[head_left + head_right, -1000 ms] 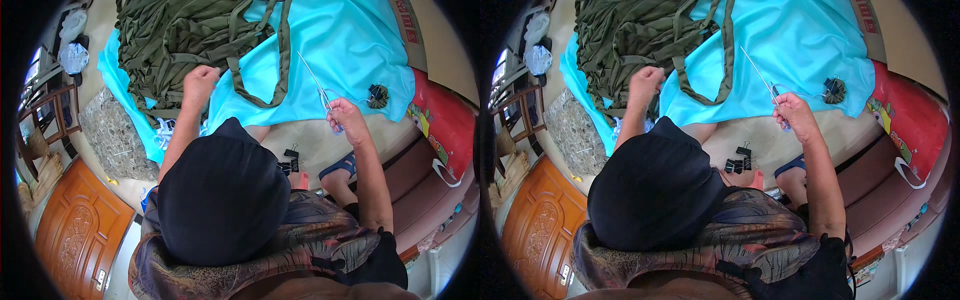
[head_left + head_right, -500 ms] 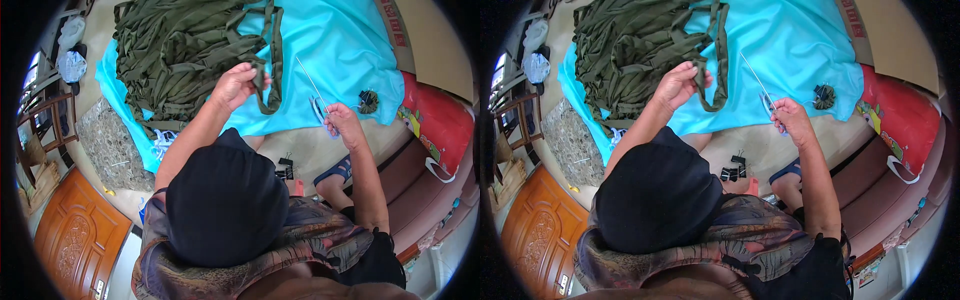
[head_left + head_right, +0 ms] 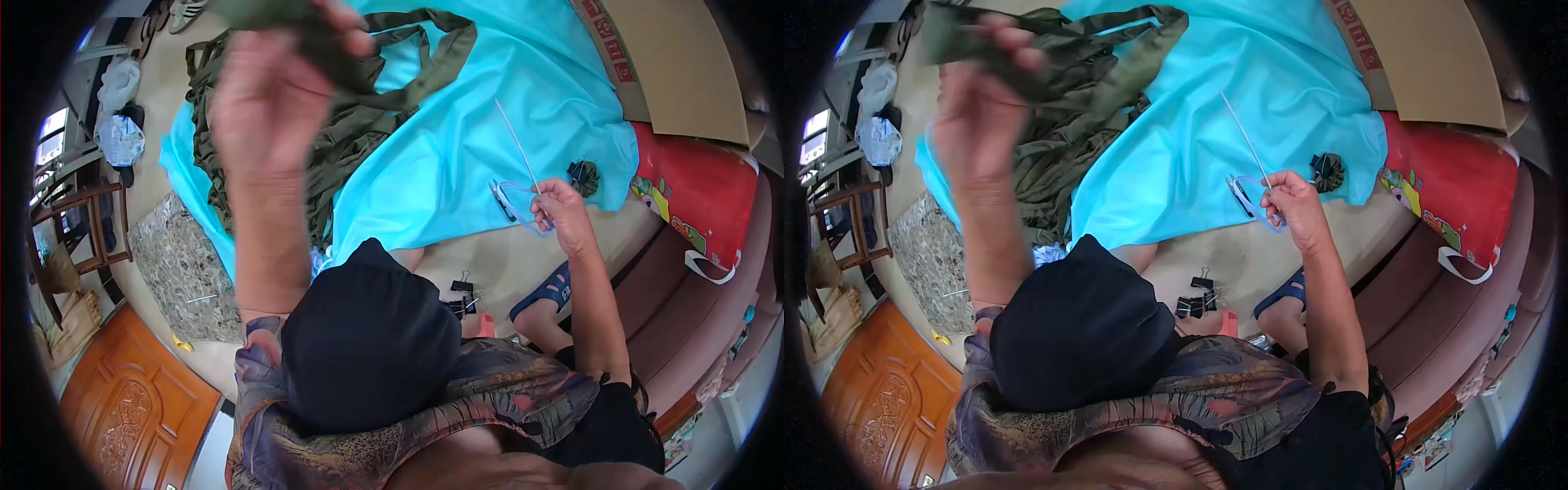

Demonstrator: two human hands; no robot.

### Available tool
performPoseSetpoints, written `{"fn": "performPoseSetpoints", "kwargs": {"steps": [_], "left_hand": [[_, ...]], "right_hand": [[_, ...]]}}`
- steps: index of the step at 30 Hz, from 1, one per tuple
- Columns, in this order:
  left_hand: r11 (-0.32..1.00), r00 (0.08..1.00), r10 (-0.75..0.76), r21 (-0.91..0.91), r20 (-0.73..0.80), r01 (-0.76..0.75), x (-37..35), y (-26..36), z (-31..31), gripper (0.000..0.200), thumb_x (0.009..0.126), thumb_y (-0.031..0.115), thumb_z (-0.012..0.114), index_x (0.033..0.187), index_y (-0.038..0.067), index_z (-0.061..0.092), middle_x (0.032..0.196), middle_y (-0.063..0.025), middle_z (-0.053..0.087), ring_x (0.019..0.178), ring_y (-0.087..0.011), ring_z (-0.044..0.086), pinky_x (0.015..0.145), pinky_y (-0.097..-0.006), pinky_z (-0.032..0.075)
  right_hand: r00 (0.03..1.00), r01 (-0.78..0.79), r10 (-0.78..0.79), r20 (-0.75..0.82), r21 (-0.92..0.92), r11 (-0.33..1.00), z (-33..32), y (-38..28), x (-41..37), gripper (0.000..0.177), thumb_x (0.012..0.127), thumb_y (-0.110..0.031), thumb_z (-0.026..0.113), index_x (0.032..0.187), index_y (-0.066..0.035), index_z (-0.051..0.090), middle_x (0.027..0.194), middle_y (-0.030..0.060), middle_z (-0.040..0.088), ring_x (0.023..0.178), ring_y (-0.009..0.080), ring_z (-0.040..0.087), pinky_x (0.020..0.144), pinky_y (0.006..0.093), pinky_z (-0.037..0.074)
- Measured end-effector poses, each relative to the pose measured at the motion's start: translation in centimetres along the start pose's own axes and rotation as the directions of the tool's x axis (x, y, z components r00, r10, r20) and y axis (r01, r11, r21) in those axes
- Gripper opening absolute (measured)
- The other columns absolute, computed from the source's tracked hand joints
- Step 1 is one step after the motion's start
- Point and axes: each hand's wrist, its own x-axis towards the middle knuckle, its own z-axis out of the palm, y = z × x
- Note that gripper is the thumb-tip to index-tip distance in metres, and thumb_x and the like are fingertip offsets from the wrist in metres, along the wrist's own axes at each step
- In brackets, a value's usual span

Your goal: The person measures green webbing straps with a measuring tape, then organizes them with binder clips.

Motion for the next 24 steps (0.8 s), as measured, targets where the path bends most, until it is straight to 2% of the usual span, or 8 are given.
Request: {"fn": "performPoseSetpoints", "kwargs": {"steps": [1,3,5,6,9,15,19,24], "left_hand": [[0.993,0.995,-0.091,0.079,-0.027,0.093,-0.6,-2.9,-3.0,0.024,0.09,0.014,0.056,0.108,-0.002,0.055,0.107,-0.0174,0.06,0.103,-0.0318,0.057,0.094,-0.0416,0.045],[0.949,0.911,-0.306,-0.164,-0.276,0.269,-3.9,-9.4,-6.0,0.016,0.088,0.006,0.051,0.101,-0.003,0.053,0.098,-0.0226,0.061,0.094,-0.034,0.061,0.088,-0.0423,0.049],[0.872,0.794,-0.483,-0.281,-0.37,0.4,-8.0,-13.9,-9.4,0.019,0.088,0.003,0.05,0.106,-0.003,0.051,0.099,-0.0208,0.061,0.096,-0.0342,0.062,0.093,-0.0503,0.048],[0.86,0.712,-0.51,-0.32,-0.483,0.398,-9.5,-14.8,-9.4,0.021,0.089,0.003,0.048,0.11,-0.003,0.051,0.1,-0.0194,0.061,0.096,-0.0326,0.062,0.094,-0.0538,0.047],[0.757,0.696,-0.598,-0.567,-0.397,0.326,-11.7,-14.8,-9.1,0.016,0.094,0.011,0.052,0.107,0.001,0.056,0.094,-0.014,0.063,0.092,-0.0294,0.062,0.088,-0.0494,0.051],[0.816,0.629,-0.577,-0.384,-0.521,0.431,-12.4,-15.9,-10.4,0.017,0.094,0.024,0.06,0.1,0.009,0.057,0.086,-0.0105,0.062,0.074,-0.0224,0.057,0.072,-0.0378,0.049],[0.802,0.64,-0.597,-0.396,-0.484,0.448,-12.3,-15.9,-10.6,0.016,0.098,0.024,0.051,0.097,0.008,0.054,0.087,-0.0107,0.062,0.07,-0.0202,0.054,0.056,-0.0299,0.044],[0.783,0.624,-0.616,-0.459,-0.48,0.42,-12.5,-16.1,-10.9,0.02,0.101,0.024,0.044,0.104,0.006,0.052,0.1,-0.0149,0.061,0.07,-0.0207,0.052,0.046,-0.0241,0.038]], "right_hand": [[1.0,0.014,-0.014,-0.001,0.024,1.0,0.1,-0.3,-0.1,0.015,0.085,-0.007,0.056,0.099,-0.001,0.058,0.074,0.0049,0.06,0.056,0.0076,0.054,0.047,0.0212,0.041],[0.999,0.026,-0.026,0.026,0.018,1.0,0.6,-0.8,-0.5,0.014,0.088,-0.008,0.054,0.101,-0.003,0.058,0.072,0.004,0.059,0.053,0.0063,0.05,0.045,0.0204,0.039],[0.998,0.02,-0.02,0.062,0.0,1.0,1.3,-1.3,-1.0,0.015,0.089,-0.008,0.052,0.102,-0.005,0.057,0.071,0.0033,0.058,0.052,0.0056,0.048,0.045,0.0198,0.037],[0.997,-0.001,0.004,0.075,-0.042,0.999,1.9,-1.8,-1.4,0.015,0.09,-0.009,0.051,0.103,-0.005,0.057,0.069,0.0026,0.057,0.052,0.0054,0.047,0.045,0.0196,0.036],[0.989,-0.012,0.034,0.143,-0.146,0.989,4.0,-1.7,-1.9,0.017,0.091,-0.009,0.049,0.105,-0.006,0.057,0.067,0.0008,0.053,0.053,0.0051,0.044,0.048,0.0194,0.035],[0.97,0.096,-0.025,0.241,-0.285,0.954,6.5,0.0,-2.8,0.016,0.092,-0.008,0.049,0.105,-0.004,0.057,0.062,-0.002,0.048,0.055,0.0049,0.042,0.051,0.0219,0.037],[0.971,0.119,-0.039,0.235,-0.336,0.935,6.8,-0.5,-3.7,0.015,0.092,-0.008,0.05,0.105,-0.004,0.057,0.061,-0.0028,0.047,0.054,0.0045,0.042,0.051,0.0229,0.037],[0.966,0.179,-0.103,0.238,-0.327,0.928,6.6,-1.1,-4.4,0.016,0.093,-0.007,0.05,0.105,-0.005,0.058,0.059,-0.0035,0.044,0.053,0.0043,0.041,0.05,0.0228,0.036]]}}
